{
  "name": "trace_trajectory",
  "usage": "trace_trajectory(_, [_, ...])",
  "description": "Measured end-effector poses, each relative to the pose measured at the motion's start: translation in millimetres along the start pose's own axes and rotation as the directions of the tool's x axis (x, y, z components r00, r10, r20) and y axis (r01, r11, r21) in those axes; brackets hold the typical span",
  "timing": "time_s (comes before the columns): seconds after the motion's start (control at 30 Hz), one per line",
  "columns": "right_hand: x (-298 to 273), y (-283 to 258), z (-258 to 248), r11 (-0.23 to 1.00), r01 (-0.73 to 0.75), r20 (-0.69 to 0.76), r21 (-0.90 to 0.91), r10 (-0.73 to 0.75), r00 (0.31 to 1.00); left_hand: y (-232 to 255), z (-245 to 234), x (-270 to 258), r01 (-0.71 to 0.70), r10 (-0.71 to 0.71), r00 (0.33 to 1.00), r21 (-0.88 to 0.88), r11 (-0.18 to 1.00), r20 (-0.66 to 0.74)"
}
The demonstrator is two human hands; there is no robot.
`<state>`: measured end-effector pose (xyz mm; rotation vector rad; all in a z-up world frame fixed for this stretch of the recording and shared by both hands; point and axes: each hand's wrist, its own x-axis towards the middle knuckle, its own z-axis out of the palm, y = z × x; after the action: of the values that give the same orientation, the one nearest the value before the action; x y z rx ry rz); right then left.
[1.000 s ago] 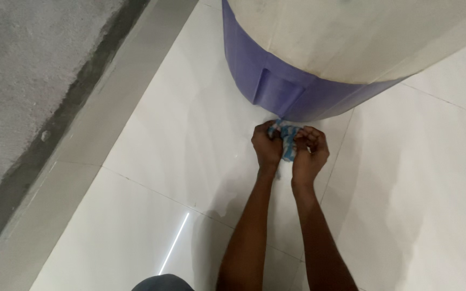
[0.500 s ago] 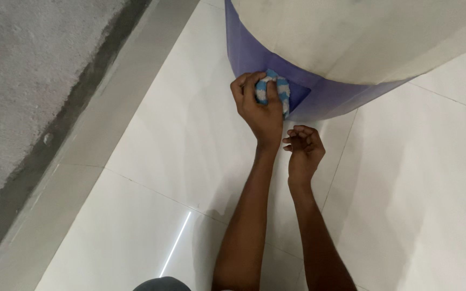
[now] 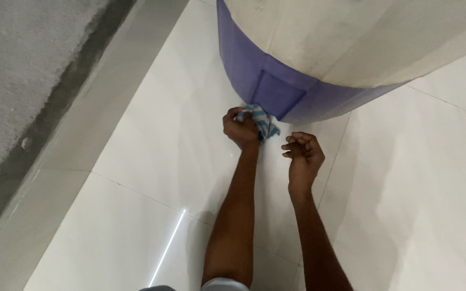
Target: The person wipes the exterior of a large white plastic container with a blue and white cloth. They scrub the lower purple band and the upper white body of the container, moving around its circumference.
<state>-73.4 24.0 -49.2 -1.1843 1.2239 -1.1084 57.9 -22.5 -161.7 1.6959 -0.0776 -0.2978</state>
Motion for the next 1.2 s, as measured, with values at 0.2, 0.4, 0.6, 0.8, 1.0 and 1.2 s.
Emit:
trace_trajectory(0.2, [-2.0,-0.7,14.9,0.985,0.043,0.04,-0.166,-0.037,0.998,36.6,-25.5,-6.0,0.328,-0.329,0.944,-0.053,0.943,-0.007])
trace_trajectory(0.4, [-15.8,-23.8,34.3,0.917,0.308,0.158,-0.255,-0.275,0.948,113.3,-51.2,-47.8,0.242,-0.205,0.97,-0.611,0.754,0.131])
trace_trajectory(0.6, [6.1,-115.4,5.3,0.581,0.7,0.188,-0.414,-0.698,0.691,215.2,-67.9,-48.1,0.112,-0.074,0.994,-0.691,0.714,0.085])
trace_trajectory(0.8, [19.6,-217.1,11.9,0.026,0.88,0.505,-0.474,-0.811,0.296,248.5,-65.4,-30.6,-0.039,0.246,0.95,-0.709,0.704,0.193])
trace_trajectory(1.0, [71.6,-292.2,10.1,-0.47,0.796,0.742,-0.381,-0.669,-0.039,240.8,-69.5,-13.0,-0.059,0.178,0.933,-0.356,0.933,0.313])
trace_trajectory(1.2, [83.1,-264.2,36.4,-0.692,0.534,0.741,-0.485,-0.65,-0.169,192.8,-53.9,7.2,-0.135,0.234,0.881,-0.256,0.957,0.411])
